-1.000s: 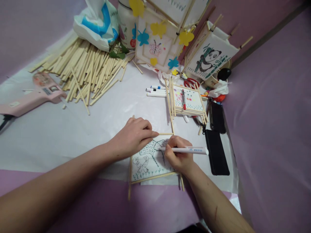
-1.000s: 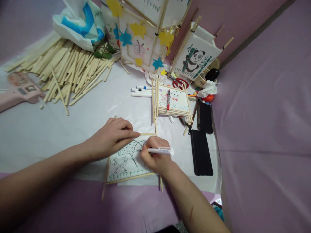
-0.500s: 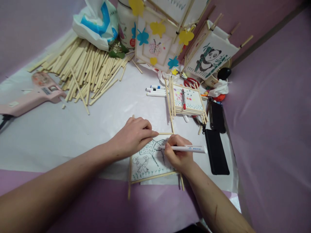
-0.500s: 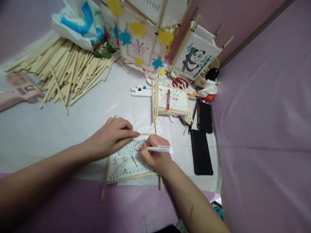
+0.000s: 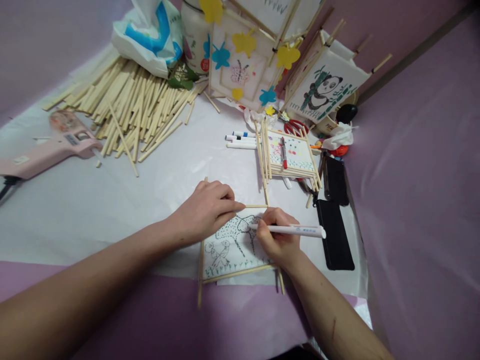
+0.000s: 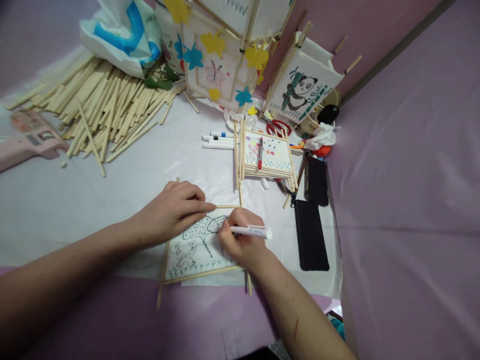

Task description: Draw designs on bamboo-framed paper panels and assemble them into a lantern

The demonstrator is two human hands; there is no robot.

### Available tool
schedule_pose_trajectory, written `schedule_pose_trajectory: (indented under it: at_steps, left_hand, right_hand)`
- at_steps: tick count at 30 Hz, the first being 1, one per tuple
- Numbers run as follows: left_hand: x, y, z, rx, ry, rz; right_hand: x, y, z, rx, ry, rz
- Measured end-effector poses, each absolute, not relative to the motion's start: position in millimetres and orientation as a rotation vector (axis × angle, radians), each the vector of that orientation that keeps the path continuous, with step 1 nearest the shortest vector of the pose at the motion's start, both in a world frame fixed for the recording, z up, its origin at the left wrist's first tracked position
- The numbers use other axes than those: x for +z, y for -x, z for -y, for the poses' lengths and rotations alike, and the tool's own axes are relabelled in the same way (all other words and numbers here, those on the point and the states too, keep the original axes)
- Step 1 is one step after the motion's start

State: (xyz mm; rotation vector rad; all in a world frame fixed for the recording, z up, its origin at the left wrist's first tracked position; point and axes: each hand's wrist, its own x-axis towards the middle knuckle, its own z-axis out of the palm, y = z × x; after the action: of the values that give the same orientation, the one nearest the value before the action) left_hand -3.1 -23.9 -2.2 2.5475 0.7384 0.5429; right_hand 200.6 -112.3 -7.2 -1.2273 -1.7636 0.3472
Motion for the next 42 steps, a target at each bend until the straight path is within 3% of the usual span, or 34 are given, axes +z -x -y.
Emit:
schedule_pose_trajectory:
  at_steps: [42]
  left_hand:
    - [-2.5,4.0,23.6,0.561,-2.547,-0.725]
  right_hand:
    - [-7.0,-201.2,112.7,0.340,1.214,1.761]
